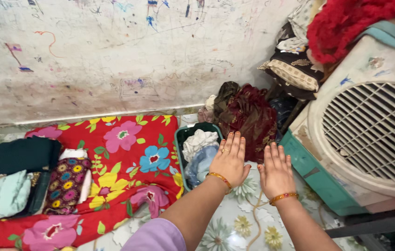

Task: The person folds several pieces of clothing on a floral mat and places them into a metal wardrobe. The person handles a maroon embroidered garment, a floral-patterned cloth, and a green-and-white folded item, placing each into the wardrobe.

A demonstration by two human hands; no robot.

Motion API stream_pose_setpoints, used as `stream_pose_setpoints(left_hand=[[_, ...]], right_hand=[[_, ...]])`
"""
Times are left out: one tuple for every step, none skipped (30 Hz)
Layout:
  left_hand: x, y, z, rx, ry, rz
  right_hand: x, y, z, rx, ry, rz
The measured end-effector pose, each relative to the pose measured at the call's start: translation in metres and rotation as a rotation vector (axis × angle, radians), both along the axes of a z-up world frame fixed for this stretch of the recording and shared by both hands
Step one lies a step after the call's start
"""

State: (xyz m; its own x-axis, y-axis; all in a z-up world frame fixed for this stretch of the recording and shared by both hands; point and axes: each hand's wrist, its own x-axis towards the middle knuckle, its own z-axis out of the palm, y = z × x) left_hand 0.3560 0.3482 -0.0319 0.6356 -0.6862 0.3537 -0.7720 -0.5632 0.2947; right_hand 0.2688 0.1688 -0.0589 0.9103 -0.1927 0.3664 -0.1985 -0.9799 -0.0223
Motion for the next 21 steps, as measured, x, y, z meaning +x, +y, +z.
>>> stream_pose_setpoints(left_hand=[[0.004, 0.005, 0.000, 0.001, -0.007, 0.000], [0.007, 0.010, -0.001, 0.002, -0.014, 0.000], [0.010, 0.016, -0.001, 0.006, -0.021, 0.002], [0.013, 0.021, -0.001, 0.004, -0.017, -0.001], [0.017, 0.026, -0.002, 0.001, -0.014, -0.004], [0.020, 0.032, -0.002, -0.001, -0.011, -0.007], [0.024, 0.037, -0.003, 0.009, -0.013, -0.004], [0.027, 0.043, -0.003, 0.019, -0.016, -0.001], [0.030, 0.049, -0.003, 0.029, -0.018, 0.003], [0.033, 0.054, -0.003, 0.037, -0.018, 0.005], [0.035, 0.058, -0.003, 0.045, -0.018, 0.006], [0.038, 0.063, -0.003, 0.053, -0.017, 0.006], [0.038, 0.066, -0.004, 0.047, -0.019, 0.007], [0.039, 0.070, -0.005, 0.041, -0.020, 0.009], [0.040, 0.073, -0.006, 0.035, -0.021, 0.012], [0.039, 0.075, -0.007, 0.035, -0.018, 0.011], [0.040, 0.077, -0.008, 0.034, -0.016, 0.013], [0.040, 0.079, -0.008, 0.034, -0.014, 0.014], [0.041, 0.080, -0.008, 0.039, -0.024, 0.024], [0.043, 0.082, -0.007, 0.043, -0.034, 0.033], [0.043, 0.083, -0.007, 0.047, -0.043, 0.045]], right_hand=[[0.003, 0.006, -0.001, -0.003, 0.005, -0.007], [0.006, 0.012, -0.002, -0.005, 0.010, -0.013], [0.009, 0.019, -0.004, -0.005, 0.016, -0.018], [0.011, 0.025, -0.005, -0.005, 0.014, -0.019], [0.014, 0.031, -0.006, -0.005, 0.012, -0.020], [0.017, 0.037, -0.007, -0.006, 0.009, -0.021], [0.020, 0.043, -0.008, -0.006, 0.000, -0.021], [0.022, 0.049, -0.008, -0.005, -0.010, -0.021], [0.025, 0.055, -0.009, -0.005, -0.020, -0.020], [0.027, 0.061, -0.009, 0.010, -0.024, -0.023], [0.029, 0.066, -0.009, 0.025, -0.027, -0.028], [0.031, 0.071, -0.010, 0.040, -0.030, -0.033], [0.032, 0.075, -0.011, 0.038, -0.015, -0.034], [0.033, 0.078, -0.011, 0.035, 0.000, -0.035], [0.035, 0.081, -0.012, 0.032, 0.015, -0.033], [0.034, 0.083, -0.012, 0.026, 0.006, -0.030], [0.034, 0.084, -0.012, 0.020, -0.005, -0.023], [0.034, 0.085, -0.013, 0.013, -0.017, -0.016], [0.036, 0.086, -0.012, 0.023, -0.013, -0.010], [0.039, 0.086, -0.012, 0.033, -0.010, -0.005], [0.040, 0.085, -0.012, 0.041, -0.005, 0.004]])
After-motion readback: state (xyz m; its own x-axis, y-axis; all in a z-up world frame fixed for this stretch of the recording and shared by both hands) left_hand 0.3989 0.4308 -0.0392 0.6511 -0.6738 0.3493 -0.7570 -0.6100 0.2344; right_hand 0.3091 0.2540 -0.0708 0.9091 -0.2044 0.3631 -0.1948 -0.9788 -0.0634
